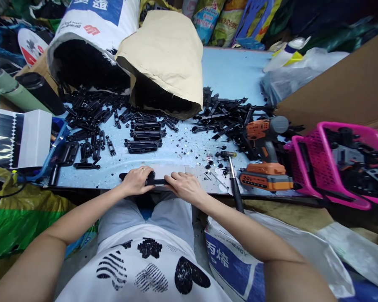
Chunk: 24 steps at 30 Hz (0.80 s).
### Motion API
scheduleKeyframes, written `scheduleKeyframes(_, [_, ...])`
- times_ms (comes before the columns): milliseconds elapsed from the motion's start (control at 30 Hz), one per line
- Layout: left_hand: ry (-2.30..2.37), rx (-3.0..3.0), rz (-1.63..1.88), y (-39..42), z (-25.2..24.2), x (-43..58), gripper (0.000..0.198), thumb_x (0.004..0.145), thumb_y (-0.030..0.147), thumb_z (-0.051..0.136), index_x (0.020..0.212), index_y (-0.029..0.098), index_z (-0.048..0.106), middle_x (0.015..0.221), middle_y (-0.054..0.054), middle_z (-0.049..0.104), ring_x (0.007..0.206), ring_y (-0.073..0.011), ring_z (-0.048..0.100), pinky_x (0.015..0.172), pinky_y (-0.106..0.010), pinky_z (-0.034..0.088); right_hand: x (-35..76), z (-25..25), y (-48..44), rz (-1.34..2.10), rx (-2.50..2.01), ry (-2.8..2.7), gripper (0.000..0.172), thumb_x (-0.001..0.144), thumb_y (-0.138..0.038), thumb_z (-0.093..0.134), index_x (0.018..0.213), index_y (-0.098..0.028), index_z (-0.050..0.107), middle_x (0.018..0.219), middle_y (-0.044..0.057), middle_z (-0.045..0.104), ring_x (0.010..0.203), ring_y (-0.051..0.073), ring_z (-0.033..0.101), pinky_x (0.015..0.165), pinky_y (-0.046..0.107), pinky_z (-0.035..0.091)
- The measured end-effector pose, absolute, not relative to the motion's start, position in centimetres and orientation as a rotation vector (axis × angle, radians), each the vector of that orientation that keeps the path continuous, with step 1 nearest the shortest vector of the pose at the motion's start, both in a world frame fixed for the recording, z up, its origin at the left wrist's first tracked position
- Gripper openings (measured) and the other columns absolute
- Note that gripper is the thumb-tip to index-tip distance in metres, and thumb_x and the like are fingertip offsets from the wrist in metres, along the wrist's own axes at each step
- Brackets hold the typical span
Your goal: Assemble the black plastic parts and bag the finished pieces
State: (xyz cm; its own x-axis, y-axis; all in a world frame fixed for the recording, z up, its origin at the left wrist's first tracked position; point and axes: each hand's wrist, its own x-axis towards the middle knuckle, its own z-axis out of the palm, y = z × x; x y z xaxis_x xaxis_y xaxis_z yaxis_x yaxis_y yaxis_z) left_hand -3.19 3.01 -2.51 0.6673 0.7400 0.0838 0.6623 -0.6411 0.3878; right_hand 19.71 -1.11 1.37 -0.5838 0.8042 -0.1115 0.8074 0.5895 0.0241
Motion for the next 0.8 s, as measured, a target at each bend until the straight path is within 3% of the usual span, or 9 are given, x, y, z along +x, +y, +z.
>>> scheduleKeyframes(100, [1.05, 2.598, 0.422, 2.9, -3.1, -3.5, 0.044, 0.08, 0.048, 0.059, 0.11, 0.018, 0.05, 0.105, -0.01, 0.062, 0.097, -0.0249, 0.061, 0.08, -0.034, 0.048, 19.3, 2.8, -1.0, -0.001, 1.353, 2.706, 0.033, 0.098, -0.041, 0.03, 0.108, -0.021, 0.054, 0.092, 0.008, 0.062, 0.078, 0.019, 0.056, 0.061, 0.03, 0.026])
scheduleKeyframes(300, [1.098, 2.562, 0.376, 2.6, -3.0, -3.6, 0.049, 0.079, 0.059, 0.056, 0.106, 0.018, 0.054, 0.093, -0.007, 0.064, 0.085, -0.0223, 0.063, 0.072, -0.031, 0.048, 20.2, 3.5, 0.9, -0.132, 1.235, 2.774, 0.035, 0.096, -0.046, 0.035, 0.1, -0.02, 0.057, 0.088, 0.006, 0.062, 0.072, 0.017, 0.056, 0.062, 0.029, 0.027])
scheduleKeyframes(400, [1.009, 2.588, 0.225, 3.7, -2.1, -1.9, 0.056, 0.078, 0.061, 0.055, 0.112, 0.018, 0.052, 0.101, -0.01, 0.063, 0.095, -0.0252, 0.059, 0.078, -0.033, 0.047, 22.1, 1.2, 1.8, -0.193, 1.224, 2.843, 0.036, 0.094, -0.047, 0.039, 0.101, -0.019, 0.06, 0.091, 0.006, 0.063, 0.077, 0.017, 0.057, 0.068, 0.029, 0.03])
scheduleKeyframes(500, [0.968, 2.663, 0.282, 7.9, -1.0, 2.2, 0.048, 0.089, 0.048, 0.045, 0.126, 0.018, 0.045, 0.124, -0.013, 0.053, 0.116, -0.027, 0.047, 0.094, -0.038, 0.039, 24.3, -1.5, 2.0, -0.243, 1.277, 2.923, 0.035, 0.093, -0.047, 0.044, 0.102, -0.018, 0.062, 0.094, 0.007, 0.063, 0.087, 0.018, 0.056, 0.076, 0.031, 0.032])
scheduleKeyframes(567, [1.127, 2.652, 0.313, 12.2, -0.5, 5.7, 0.037, 0.093, 0.029, 0.036, 0.127, 0.018, 0.046, 0.122, -0.013, 0.054, 0.114, -0.0257, 0.047, 0.093, -0.038, 0.038, 25.5, -2.9, 1.5, -0.291, 1.344, 2.95, 0.035, 0.092, -0.046, 0.046, 0.104, -0.017, 0.062, 0.095, 0.008, 0.063, 0.09, 0.018, 0.055, 0.079, 0.031, 0.033])
scheduleKeyframes(633, [1.254, 2.613, 0.274, 16.2, -0.3, 9.5, 0.039, 0.089, 0.012, 0.033, 0.124, 0.016, 0.051, 0.116, -0.014, 0.056, 0.11, -0.0257, 0.049, 0.09, -0.038, 0.04, 26.1, -3.7, 0.7, -0.331, 1.428, 2.952, 0.034, 0.092, -0.045, 0.046, 0.106, -0.017, 0.062, 0.095, 0.008, 0.063, 0.09, 0.018, 0.055, 0.08, 0.032, 0.034])
scheduleKeyframes(800, [0.99, 2.542, 0.201, 18.0, -1.2, 19.1, 0.041, 0.085, 0.013, 0.042, 0.125, 0.014, 0.052, 0.12, -0.014, 0.056, 0.11, -0.0239, 0.052, 0.091, -0.033, 0.042, 25.7, -4.6, -0.5, -0.383, 1.586, 2.951, 0.034, 0.093, -0.043, 0.046, 0.107, -0.017, 0.062, 0.095, 0.009, 0.064, 0.089, 0.019, 0.056, 0.08, 0.033, 0.038])
